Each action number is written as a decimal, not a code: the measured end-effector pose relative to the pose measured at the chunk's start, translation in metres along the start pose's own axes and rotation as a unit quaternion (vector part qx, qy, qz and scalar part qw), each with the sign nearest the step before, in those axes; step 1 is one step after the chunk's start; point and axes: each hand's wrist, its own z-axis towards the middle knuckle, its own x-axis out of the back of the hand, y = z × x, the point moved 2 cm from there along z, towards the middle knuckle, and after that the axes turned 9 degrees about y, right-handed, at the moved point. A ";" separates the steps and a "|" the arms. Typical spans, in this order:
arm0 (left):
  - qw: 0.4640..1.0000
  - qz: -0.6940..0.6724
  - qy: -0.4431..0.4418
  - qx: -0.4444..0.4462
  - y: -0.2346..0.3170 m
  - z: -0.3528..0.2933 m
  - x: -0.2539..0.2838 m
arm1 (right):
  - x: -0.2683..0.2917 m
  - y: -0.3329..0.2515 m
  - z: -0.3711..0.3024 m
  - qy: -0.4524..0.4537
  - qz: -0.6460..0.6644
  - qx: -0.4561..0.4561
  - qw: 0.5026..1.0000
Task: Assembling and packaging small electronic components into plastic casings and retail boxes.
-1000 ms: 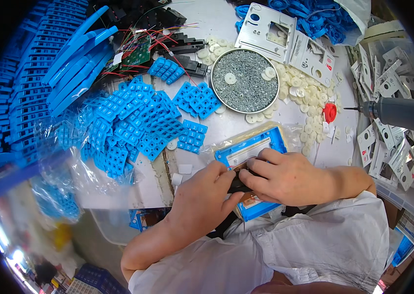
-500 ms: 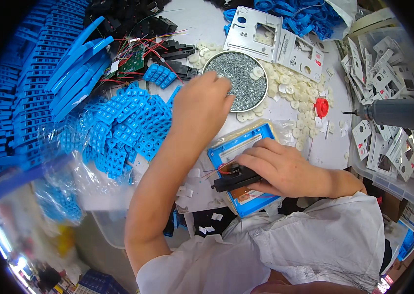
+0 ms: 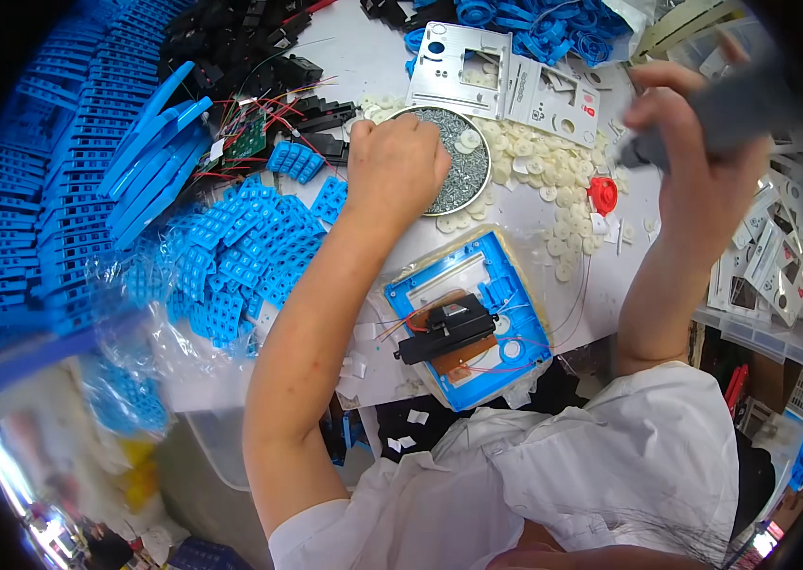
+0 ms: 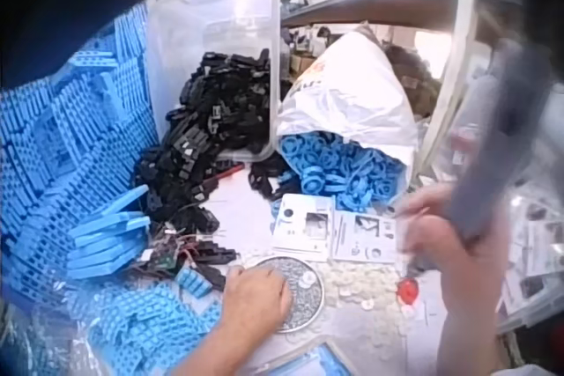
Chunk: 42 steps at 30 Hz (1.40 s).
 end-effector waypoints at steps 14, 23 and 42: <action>0.977 -0.189 -0.019 0.095 0.078 -0.111 0.128 | -0.063 -0.049 -0.078 -0.275 0.564 -0.145 0.765; 0.971 -0.212 0.024 0.107 0.075 -0.122 0.127 | -0.075 -0.056 -0.088 -0.299 0.567 -0.121 0.758; 0.992 -0.056 -0.004 0.114 0.079 -0.164 0.121 | -0.089 -0.041 -0.112 -0.269 0.500 -0.058 0.821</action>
